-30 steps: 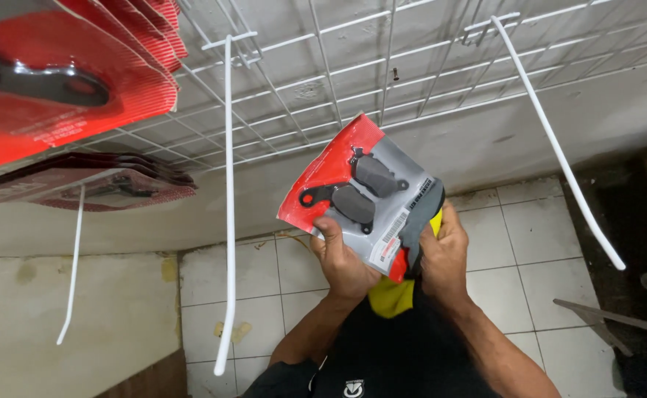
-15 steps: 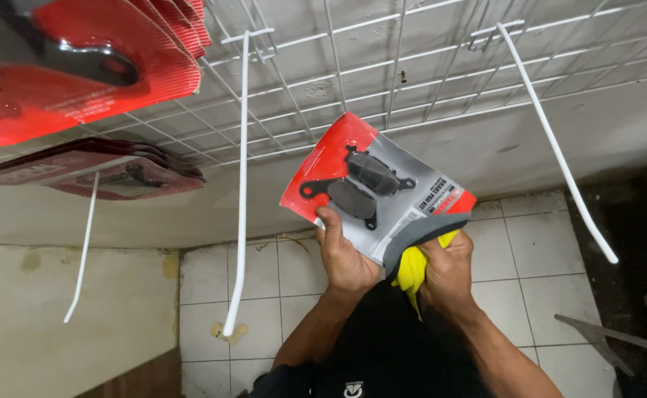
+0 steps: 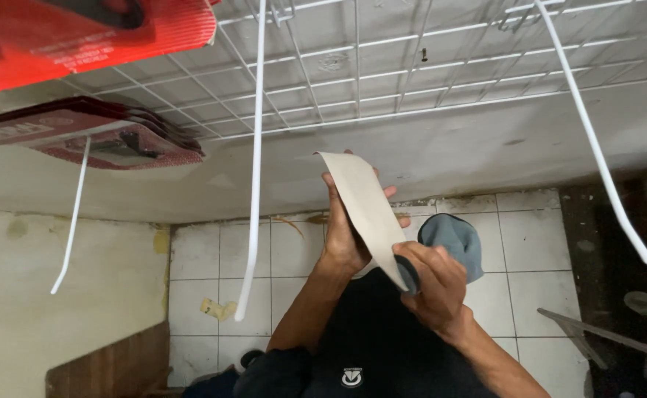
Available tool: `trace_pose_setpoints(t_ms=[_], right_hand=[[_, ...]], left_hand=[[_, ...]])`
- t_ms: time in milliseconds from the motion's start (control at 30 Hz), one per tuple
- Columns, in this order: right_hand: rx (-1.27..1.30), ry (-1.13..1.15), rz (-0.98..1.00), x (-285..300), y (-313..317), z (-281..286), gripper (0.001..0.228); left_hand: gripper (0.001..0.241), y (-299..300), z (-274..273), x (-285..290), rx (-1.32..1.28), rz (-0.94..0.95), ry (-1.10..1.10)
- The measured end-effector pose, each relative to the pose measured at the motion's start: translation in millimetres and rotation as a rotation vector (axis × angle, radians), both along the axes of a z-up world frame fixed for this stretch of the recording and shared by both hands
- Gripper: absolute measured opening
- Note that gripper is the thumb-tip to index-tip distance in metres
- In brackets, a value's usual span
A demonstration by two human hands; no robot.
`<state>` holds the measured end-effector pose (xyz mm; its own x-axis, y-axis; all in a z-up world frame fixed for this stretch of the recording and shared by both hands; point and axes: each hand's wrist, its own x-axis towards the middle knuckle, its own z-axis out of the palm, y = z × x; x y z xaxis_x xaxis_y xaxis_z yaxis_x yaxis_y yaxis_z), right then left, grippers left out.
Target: The person wipes the plastic packaging of Yamaha brake pad kits with a yellow and gray cloth. They handle multiple kits, turning them over to clean both sides, and hang them on a wall-mounted wire grid display. The person repeats this process for several kits throughout the clip.
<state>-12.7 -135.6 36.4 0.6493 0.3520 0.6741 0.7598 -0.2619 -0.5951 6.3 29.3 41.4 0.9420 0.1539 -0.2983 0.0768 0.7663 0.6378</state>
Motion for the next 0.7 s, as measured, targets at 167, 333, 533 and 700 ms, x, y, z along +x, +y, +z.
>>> trace_pose_setpoints(t_ms=[167,333,533,700], right_hand=[[-0.235,-0.09,0.085,-5.6,6.3,14.2,0.043],[-0.36,0.087,0.233,-7.4,5.6,28.5,0.065],[-0.09,0.445,0.065,11.5,-19.6,37.8,0.054],[0.35,0.517,-0.32,20.5,19.2,55.0,0.032]], left_hand=[[0.094,11.9,-9.8,-8.9,-0.304,-0.04,-0.214],[0.095,19.0,-23.4,-11.4,-0.327,-0.013,-0.197],[0.096,23.2,-42.4,-13.9,-0.375,0.013,-0.166],[0.097,18.6,-61.6,-1.1,-0.413,-0.009,-0.126]])
